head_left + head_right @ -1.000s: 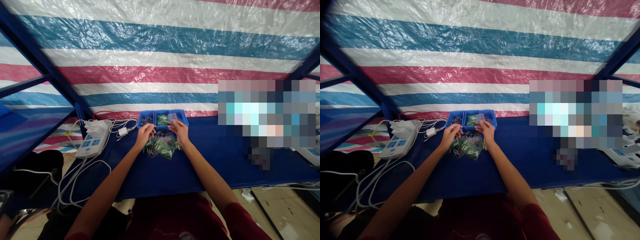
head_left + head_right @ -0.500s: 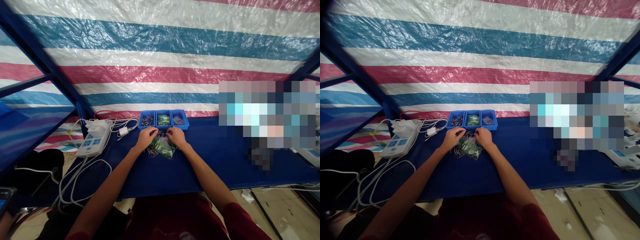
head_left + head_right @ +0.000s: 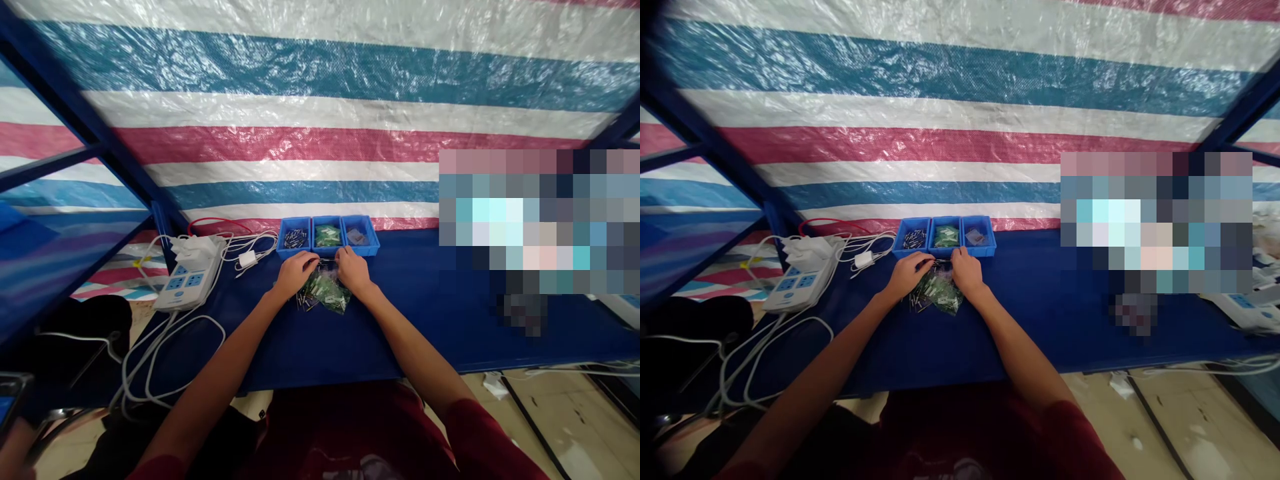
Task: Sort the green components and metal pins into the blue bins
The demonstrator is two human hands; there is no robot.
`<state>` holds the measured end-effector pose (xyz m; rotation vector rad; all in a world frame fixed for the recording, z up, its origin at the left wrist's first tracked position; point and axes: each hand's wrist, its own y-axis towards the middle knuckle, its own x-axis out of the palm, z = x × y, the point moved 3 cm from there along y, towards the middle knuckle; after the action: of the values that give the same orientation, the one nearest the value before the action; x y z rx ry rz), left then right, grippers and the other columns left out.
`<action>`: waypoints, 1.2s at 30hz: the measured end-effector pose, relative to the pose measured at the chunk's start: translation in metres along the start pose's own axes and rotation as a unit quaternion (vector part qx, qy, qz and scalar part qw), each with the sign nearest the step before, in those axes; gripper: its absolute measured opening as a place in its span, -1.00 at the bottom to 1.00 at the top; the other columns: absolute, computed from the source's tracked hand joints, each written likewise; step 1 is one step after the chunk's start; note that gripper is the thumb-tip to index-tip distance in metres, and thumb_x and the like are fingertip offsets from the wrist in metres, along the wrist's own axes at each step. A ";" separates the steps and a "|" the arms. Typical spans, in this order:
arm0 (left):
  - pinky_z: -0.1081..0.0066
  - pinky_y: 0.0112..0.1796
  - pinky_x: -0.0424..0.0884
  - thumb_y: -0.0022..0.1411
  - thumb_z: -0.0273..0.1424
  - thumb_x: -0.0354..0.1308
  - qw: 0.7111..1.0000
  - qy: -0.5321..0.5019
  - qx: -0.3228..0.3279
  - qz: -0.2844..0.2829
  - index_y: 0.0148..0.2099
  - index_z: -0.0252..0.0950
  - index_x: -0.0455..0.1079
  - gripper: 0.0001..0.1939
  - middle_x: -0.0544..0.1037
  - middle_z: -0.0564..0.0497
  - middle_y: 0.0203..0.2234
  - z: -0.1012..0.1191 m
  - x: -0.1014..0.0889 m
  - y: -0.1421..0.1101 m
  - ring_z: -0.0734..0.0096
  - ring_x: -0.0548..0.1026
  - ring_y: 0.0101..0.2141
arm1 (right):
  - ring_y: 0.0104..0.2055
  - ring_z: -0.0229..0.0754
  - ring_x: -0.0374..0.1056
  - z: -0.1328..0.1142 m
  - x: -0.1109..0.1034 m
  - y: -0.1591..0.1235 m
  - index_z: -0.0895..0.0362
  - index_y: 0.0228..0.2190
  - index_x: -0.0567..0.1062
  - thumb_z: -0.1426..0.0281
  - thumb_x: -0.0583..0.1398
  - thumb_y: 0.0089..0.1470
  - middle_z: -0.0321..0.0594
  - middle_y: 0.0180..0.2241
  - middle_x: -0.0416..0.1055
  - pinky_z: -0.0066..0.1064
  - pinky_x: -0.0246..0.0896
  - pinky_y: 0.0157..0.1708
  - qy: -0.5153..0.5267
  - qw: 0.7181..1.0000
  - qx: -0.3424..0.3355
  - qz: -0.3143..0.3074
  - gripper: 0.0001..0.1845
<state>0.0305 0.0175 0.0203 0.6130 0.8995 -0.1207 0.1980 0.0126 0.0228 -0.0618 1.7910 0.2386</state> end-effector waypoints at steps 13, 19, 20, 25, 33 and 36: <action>0.46 -0.38 0.36 0.34 -0.21 0.03 0.991 -0.068 0.054 0.104 -0.26 -0.29 0.48 -0.70 0.58 -0.02 -0.39 0.005 -0.008 -0.001 0.46 0.45 -0.47 | -0.29 -0.16 0.37 -0.002 -0.003 -0.002 0.12 -0.29 0.47 0.38 0.05 0.25 -0.17 -0.30 0.46 -0.41 0.19 -0.29 0.260 0.942 -0.128 0.170 -0.80; 0.49 -0.45 0.31 0.34 -0.23 0.01 0.987 -0.101 0.034 0.120 -0.32 -0.30 0.45 -0.69 0.54 0.01 -0.48 0.014 -0.016 -0.001 0.50 0.40 -0.53 | -0.37 -0.19 0.35 -0.002 -0.008 -0.004 0.13 -0.33 0.50 0.30 0.07 0.23 -0.16 -0.34 0.46 -0.40 0.22 -0.32 0.346 0.900 -0.150 0.219 -0.75; 0.50 -0.45 0.31 0.35 -0.23 0.00 0.986 -0.107 0.027 0.121 -0.34 -0.30 0.45 -0.68 0.53 0.02 -0.50 0.015 -0.017 -0.001 0.50 0.40 -0.53 | -0.38 -0.19 0.35 -0.002 -0.009 -0.004 0.13 -0.34 0.50 0.29 0.07 0.23 -0.15 -0.34 0.46 -0.40 0.22 -0.34 0.354 0.896 -0.148 0.222 -0.74; 0.50 -0.46 0.32 0.34 -0.24 0.01 0.985 -0.121 0.013 0.123 -0.36 -0.30 0.44 -0.68 0.53 0.02 -0.52 0.014 -0.016 -0.002 0.51 0.40 -0.55 | -0.42 -0.20 0.32 -0.002 -0.011 -0.005 0.12 -0.38 0.49 0.25 0.08 0.22 -0.18 -0.38 0.45 -0.39 0.22 -0.36 0.373 0.893 -0.127 0.220 -0.73; 0.48 -0.44 0.35 0.28 -0.20 0.11 0.980 -0.119 0.018 0.159 -0.24 -0.28 0.48 -0.74 0.57 0.00 -0.41 0.013 -0.016 -0.001 0.49 0.43 -0.50 | -0.43 -0.19 0.32 0.000 -0.010 -0.004 0.12 -0.38 0.47 0.20 0.08 0.20 -0.18 -0.39 0.46 -0.37 0.24 -0.35 0.399 0.884 -0.108 0.216 -0.70; 0.48 -0.45 0.33 0.30 -0.23 0.09 0.982 -0.116 0.037 0.147 -0.28 -0.29 0.47 -0.75 0.56 0.01 -0.42 0.013 -0.015 -0.001 0.51 0.40 -0.52 | -0.44 -0.20 0.32 0.001 -0.010 -0.004 0.12 -0.38 0.48 0.17 0.07 0.19 -0.18 -0.40 0.46 -0.37 0.24 -0.36 0.400 0.886 -0.103 0.211 -0.68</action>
<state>0.0296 0.0070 0.0377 0.7767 0.5747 0.0406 0.2015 0.0081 0.0315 0.0978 2.5880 0.8100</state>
